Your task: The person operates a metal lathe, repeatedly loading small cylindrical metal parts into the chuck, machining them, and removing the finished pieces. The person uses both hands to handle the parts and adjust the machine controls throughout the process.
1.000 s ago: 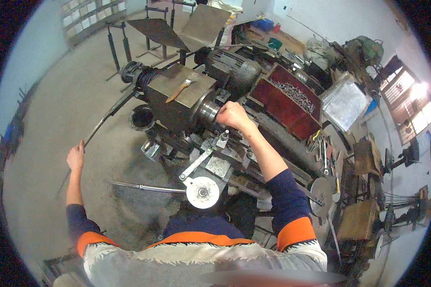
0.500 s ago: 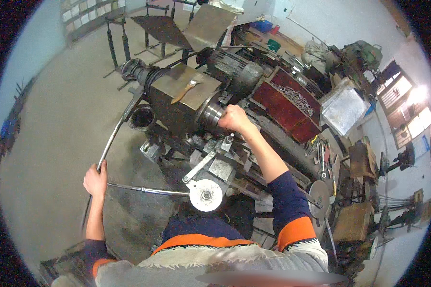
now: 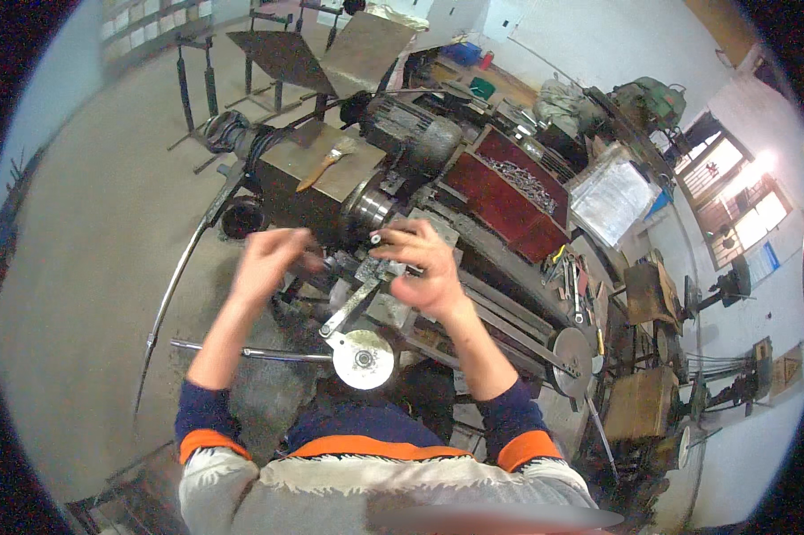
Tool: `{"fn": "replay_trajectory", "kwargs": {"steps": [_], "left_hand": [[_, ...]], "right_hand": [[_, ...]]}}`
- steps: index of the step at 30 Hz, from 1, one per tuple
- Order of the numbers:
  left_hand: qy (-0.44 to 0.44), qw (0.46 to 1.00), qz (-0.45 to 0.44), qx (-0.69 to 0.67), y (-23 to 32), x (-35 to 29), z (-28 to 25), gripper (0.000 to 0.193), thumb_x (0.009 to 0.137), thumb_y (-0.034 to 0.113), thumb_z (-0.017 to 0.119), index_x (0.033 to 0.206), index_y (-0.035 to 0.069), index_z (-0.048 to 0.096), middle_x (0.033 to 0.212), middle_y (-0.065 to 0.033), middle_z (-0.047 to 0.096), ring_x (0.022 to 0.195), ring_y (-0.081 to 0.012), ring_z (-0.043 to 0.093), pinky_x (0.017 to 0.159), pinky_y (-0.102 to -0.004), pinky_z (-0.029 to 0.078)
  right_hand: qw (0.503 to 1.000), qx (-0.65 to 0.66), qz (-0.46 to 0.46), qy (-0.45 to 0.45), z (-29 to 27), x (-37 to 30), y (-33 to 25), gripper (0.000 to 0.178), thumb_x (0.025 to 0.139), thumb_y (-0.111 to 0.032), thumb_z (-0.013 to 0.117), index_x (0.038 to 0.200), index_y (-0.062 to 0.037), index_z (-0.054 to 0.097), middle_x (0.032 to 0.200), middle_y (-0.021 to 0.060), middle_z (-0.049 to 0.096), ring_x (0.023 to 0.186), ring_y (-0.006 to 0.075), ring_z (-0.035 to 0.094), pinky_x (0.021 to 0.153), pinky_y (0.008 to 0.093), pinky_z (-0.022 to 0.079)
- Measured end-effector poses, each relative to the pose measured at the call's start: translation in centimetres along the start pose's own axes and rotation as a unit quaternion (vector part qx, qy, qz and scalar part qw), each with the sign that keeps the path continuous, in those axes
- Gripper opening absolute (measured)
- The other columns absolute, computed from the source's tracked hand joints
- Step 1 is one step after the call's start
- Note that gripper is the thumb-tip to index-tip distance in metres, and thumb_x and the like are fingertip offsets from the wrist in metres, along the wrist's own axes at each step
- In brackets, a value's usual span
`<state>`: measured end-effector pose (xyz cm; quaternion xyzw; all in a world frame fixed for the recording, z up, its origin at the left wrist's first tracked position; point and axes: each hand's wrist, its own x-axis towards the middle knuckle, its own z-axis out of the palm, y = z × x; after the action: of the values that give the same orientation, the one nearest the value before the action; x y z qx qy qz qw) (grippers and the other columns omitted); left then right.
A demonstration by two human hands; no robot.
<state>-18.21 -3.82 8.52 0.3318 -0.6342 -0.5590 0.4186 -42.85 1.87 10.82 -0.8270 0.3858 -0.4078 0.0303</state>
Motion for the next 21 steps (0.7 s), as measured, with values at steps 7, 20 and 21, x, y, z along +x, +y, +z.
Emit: {"fn": "replay_trajectory", "kwargs": {"steps": [7, 20, 21], "left_hand": [[-0.125, 0.931, -0.110, -0.324, -3.1, 2.2, 10.7, 0.032, 0.087, 0.031, 0.056, 0.088, 0.000, 0.062, 0.078, -0.0057, 0.064, 0.067, -0.0129, 0.062, 0.062, -0.0255, 0.047], [-0.184, 0.981, -0.054, 0.034, -1.6, 2.3, 8.1, 0.033, 0.088, 0.028, 0.055, 0.077, -0.002, 0.064, 0.061, -0.0042, 0.060, 0.057, -0.0076, 0.055, 0.054, -0.0240, 0.042], [-0.196, 0.979, -0.048, 0.030, -2.0, 2.4, 7.9, 0.032, 0.088, 0.028, 0.054, 0.079, -0.002, 0.064, 0.062, -0.0044, 0.060, 0.057, -0.0078, 0.055, 0.054, -0.0245, 0.043]], "right_hand": [[0.995, -0.071, 0.034, 0.057, 0.6, -3.6, -0.5, 0.040, 0.049, -0.012, 0.063, 0.089, -0.0087, 0.064, 0.105, 0.0078, 0.060, 0.095, 0.0338, 0.052, 0.078, 0.0407, 0.045], [0.993, -0.061, 0.026, -0.093, 0.1, -2.8, 0.4, 0.030, 0.047, -0.010, 0.059, 0.077, -0.0064, 0.067, 0.080, 0.0086, 0.061, 0.075, 0.0276, 0.054, 0.067, 0.0356, 0.047], [0.993, -0.043, 0.029, -0.102, 0.2, -2.6, 0.8, 0.030, 0.048, -0.010, 0.060, 0.077, -0.0067, 0.067, 0.081, 0.0085, 0.061, 0.075, 0.0277, 0.054, 0.066, 0.0359, 0.047]]}}
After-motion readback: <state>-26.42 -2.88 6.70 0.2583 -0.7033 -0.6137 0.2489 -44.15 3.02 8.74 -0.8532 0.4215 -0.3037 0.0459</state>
